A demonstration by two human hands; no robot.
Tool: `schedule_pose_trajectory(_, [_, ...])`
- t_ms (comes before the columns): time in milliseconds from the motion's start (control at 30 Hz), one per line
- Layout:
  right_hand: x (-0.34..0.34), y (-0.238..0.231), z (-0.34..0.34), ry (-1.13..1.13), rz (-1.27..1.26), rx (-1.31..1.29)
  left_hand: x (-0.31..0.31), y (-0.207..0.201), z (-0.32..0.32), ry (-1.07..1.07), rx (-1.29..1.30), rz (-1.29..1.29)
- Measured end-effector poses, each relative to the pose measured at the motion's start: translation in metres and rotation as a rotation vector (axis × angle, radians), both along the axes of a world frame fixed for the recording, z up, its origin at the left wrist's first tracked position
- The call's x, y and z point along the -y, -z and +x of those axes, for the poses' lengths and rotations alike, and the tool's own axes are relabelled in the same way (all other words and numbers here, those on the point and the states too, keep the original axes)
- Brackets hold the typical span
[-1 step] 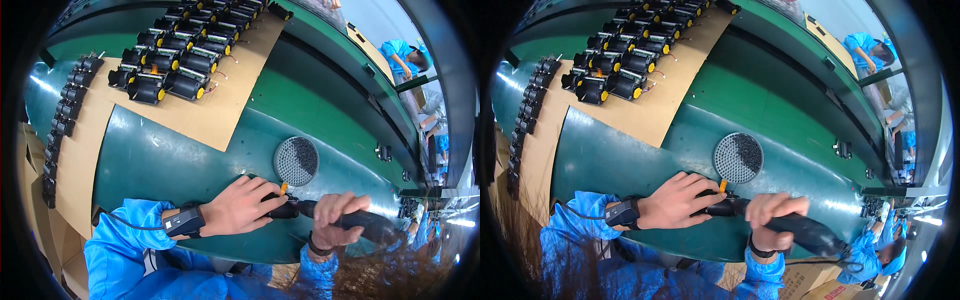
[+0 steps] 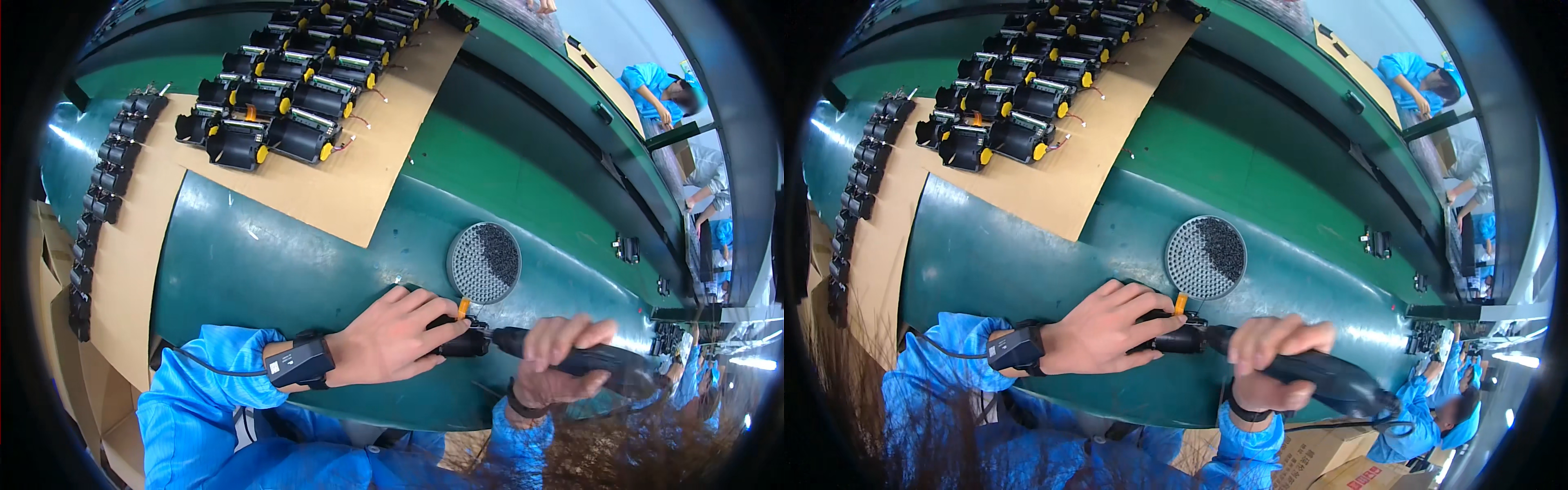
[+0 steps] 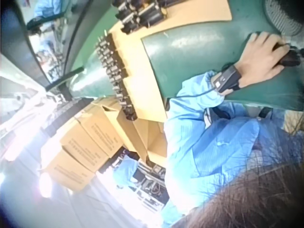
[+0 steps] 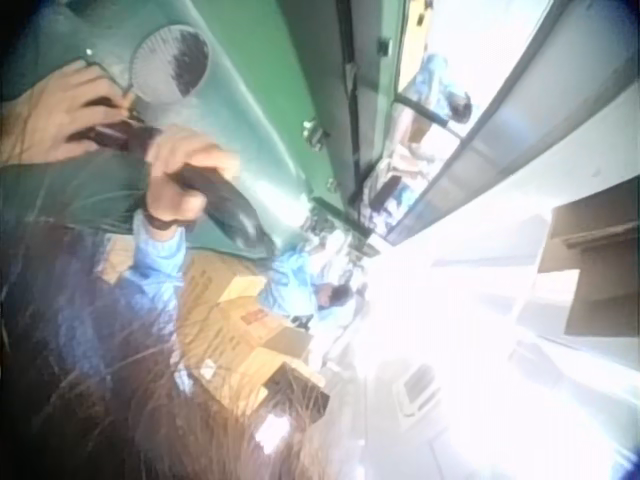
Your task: The person picks up black components from a conveyor belt, inserts a yellow part into each, and uses an electric screwdriver to fasten them before placing them in a cardboard box.
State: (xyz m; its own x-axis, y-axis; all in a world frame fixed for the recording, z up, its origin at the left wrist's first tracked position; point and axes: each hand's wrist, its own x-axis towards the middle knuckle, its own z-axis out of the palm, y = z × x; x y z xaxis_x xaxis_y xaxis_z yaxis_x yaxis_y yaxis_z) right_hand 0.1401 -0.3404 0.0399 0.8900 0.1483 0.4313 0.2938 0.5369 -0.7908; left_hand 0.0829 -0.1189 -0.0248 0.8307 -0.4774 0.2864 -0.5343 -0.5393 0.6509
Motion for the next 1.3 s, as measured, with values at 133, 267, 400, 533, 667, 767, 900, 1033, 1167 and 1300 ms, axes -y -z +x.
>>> schedule_pose_trajectory(133, [0.020,-0.021,0.020,0.095,0.013,0.105,0.000,0.001,-0.001,0.002,0.000,-0.007])
schedule_pose_trajectory(267, [0.013,-0.007,0.041,0.175,-0.079,0.120,0.002,0.004,-0.001,-0.041,0.020,-0.006])
schedule_pose_trajectory(400, [0.006,0.011,0.050,0.190,-0.128,0.093,0.000,0.005,-0.001,-0.037,0.021,-0.010])
schedule_pose_trajectory(533, [0.006,0.017,0.056,0.215,-0.140,0.073,0.000,0.004,-0.001,-0.041,0.018,-0.008])
schedule_pose_trajectory(667, [0.003,0.018,0.058,0.208,-0.119,0.072,0.000,0.004,-0.001,-0.037,0.013,-0.008])
schedule_pose_trajectory(767, [-0.003,0.019,0.057,0.187,-0.102,0.079,0.000,0.003,-0.001,-0.033,0.007,-0.009])
schedule_pose_trajectory(900, [-0.006,0.024,0.057,0.195,-0.106,0.070,0.000,0.003,-0.001,-0.040,0.015,-0.018])
schedule_pose_trajectory(1033, [-0.008,0.026,0.059,0.200,-0.119,0.070,0.000,0.005,-0.001,-0.039,0.014,-0.026])
schedule_pose_trajectory(1167, [-0.007,0.025,0.060,0.189,-0.136,0.072,0.000,0.005,-0.001,-0.038,0.014,-0.021])
schedule_pose_trajectory(1300, [-0.006,0.023,0.059,0.152,-0.187,0.059,0.000,0.003,-0.003,-0.039,0.015,-0.029])
